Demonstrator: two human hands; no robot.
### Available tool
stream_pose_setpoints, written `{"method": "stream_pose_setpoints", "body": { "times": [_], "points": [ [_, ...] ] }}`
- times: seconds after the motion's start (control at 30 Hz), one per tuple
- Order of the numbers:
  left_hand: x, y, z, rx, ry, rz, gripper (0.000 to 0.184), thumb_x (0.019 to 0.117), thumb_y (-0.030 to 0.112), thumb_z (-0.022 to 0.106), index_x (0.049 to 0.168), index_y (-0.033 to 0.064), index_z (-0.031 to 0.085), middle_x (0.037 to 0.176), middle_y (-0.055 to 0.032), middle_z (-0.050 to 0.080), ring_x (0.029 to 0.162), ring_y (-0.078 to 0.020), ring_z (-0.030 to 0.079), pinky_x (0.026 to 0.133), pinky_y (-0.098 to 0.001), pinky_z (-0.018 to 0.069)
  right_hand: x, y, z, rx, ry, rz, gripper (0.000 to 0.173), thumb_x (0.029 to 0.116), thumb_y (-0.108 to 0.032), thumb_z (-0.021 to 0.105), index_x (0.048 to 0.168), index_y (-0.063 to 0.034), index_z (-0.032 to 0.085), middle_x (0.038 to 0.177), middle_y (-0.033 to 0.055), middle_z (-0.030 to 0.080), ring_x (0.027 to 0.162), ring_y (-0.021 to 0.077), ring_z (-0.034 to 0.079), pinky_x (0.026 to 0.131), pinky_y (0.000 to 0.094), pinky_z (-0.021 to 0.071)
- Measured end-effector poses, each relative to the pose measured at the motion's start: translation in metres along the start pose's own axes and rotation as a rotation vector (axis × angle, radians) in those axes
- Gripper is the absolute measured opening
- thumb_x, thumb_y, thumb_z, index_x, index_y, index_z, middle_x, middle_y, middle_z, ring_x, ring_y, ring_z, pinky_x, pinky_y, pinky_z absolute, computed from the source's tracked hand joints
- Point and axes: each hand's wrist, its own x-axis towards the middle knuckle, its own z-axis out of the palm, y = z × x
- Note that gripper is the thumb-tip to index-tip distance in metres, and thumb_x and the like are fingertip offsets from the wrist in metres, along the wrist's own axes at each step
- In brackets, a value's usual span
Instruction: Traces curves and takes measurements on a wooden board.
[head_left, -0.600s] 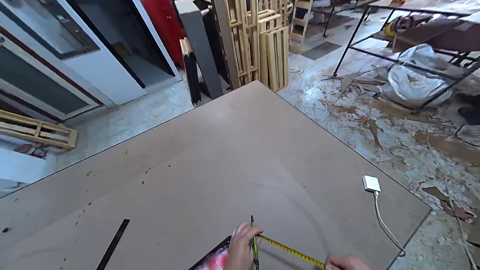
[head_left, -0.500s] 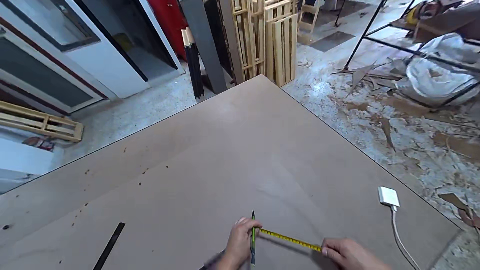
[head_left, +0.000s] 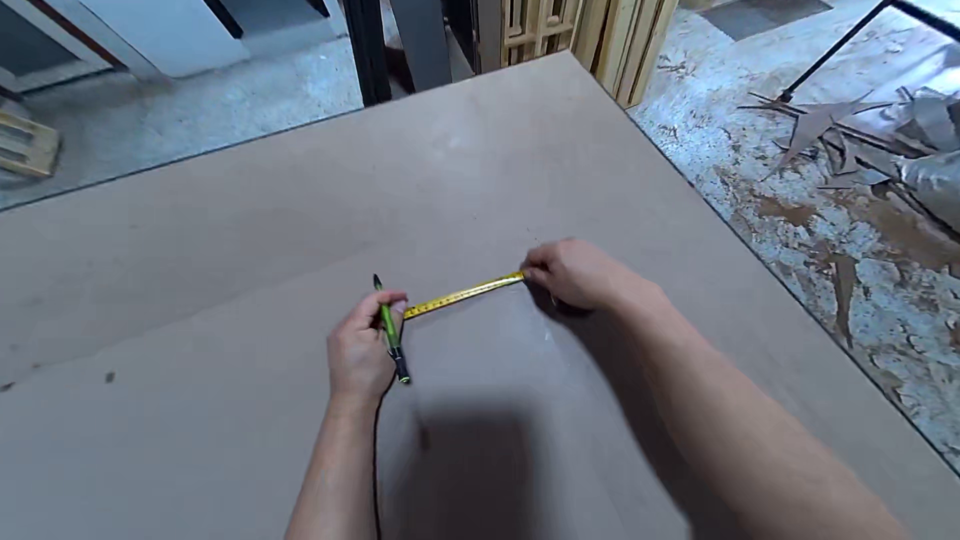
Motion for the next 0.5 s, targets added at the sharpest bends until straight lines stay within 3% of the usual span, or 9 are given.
{"method": "stream_pose_setpoints", "body": {
  "times": [0.1, 0.23, 0.3, 0.37, 0.43, 0.5],
  "points": [
    [0.012, -0.005, 0.004, 0.067, 0.072, -0.002, 0.017, 0.1006, 0.025, 0.067, 0.115, 0.0177, 0.073, 0.101, 0.0028, 0.073, 0.081, -0.0059, 0.067, 0.071, -0.0306, 0.0573, 0.028, -0.002, -0.015, -0.015, -0.030, -0.010, 0.026, 0.1063, -0.038, 0.055, 0.097, -0.0218, 0.073, 0.080, -0.0021, 0.067, 0.075, 0.0146, 0.065, 0.067, 0.0426, 0.0533],
    [0.009, -0.016, 0.003, 0.136, 0.095, -0.007, 0.025, 0.1031, 0.032, 0.062, 0.120, 0.0151, 0.069, 0.104, -0.0013, 0.070, 0.085, -0.0074, 0.066, 0.073, -0.0314, 0.0553, 0.036, -0.001, -0.013, -0.024, -0.031, -0.044, 0.015, 0.1036, -0.038, 0.060, 0.104, -0.0255, 0.069, 0.077, -0.0085, 0.066, 0.067, 0.0075, 0.063, 0.061, 0.0363, 0.0543],
    [0.008, -0.017, 0.003, 0.154, 0.112, -0.005, 0.026, 0.1029, 0.033, 0.061, 0.120, 0.0158, 0.070, 0.106, -0.0012, 0.069, 0.088, -0.0082, 0.066, 0.076, -0.0320, 0.0549, 0.039, -0.004, -0.015, -0.037, -0.029, -0.050, 0.015, 0.1033, -0.037, 0.061, 0.099, -0.0257, 0.070, 0.074, -0.0096, 0.063, 0.065, 0.0056, 0.060, 0.058, 0.0335, 0.0511],
    [0.008, -0.017, 0.004, 0.157, 0.124, -0.001, 0.025, 0.1028, 0.033, 0.061, 0.120, 0.0163, 0.070, 0.108, -0.0011, 0.069, 0.090, -0.0079, 0.066, 0.076, -0.0314, 0.0550, 0.039, -0.008, -0.013, -0.068, -0.002, -0.054, 0.015, 0.1033, -0.037, 0.061, 0.096, -0.0267, 0.071, 0.074, -0.0105, 0.064, 0.066, 0.0044, 0.061, 0.059, 0.0327, 0.0512],
    [0.007, -0.017, 0.005, 0.168, 0.125, 0.020, 0.025, 0.1033, 0.032, 0.060, 0.120, 0.0163, 0.070, 0.107, -0.0012, 0.069, 0.089, -0.0080, 0.066, 0.075, -0.0314, 0.0546, 0.037, -0.012, -0.010, -0.119, 0.035, -0.071, 0.014, 0.1028, -0.035, 0.061, 0.099, -0.0271, 0.072, 0.083, -0.0104, 0.068, 0.075, 0.0044, 0.064, 0.066, 0.0335, 0.0539],
    [0.007, -0.016, 0.005, 0.174, 0.117, 0.028, 0.024, 0.1037, 0.032, 0.060, 0.120, 0.0164, 0.070, 0.106, -0.0009, 0.069, 0.088, -0.0079, 0.066, 0.074, -0.0308, 0.0543, 0.037, -0.014, -0.006, -0.145, 0.044, -0.115, 0.015, 0.1021, -0.034, 0.061, 0.102, -0.0263, 0.073, 0.092, -0.0076, 0.064, 0.084, 0.0066, 0.062, 0.072, 0.0332, 0.0528]
  ]
}}
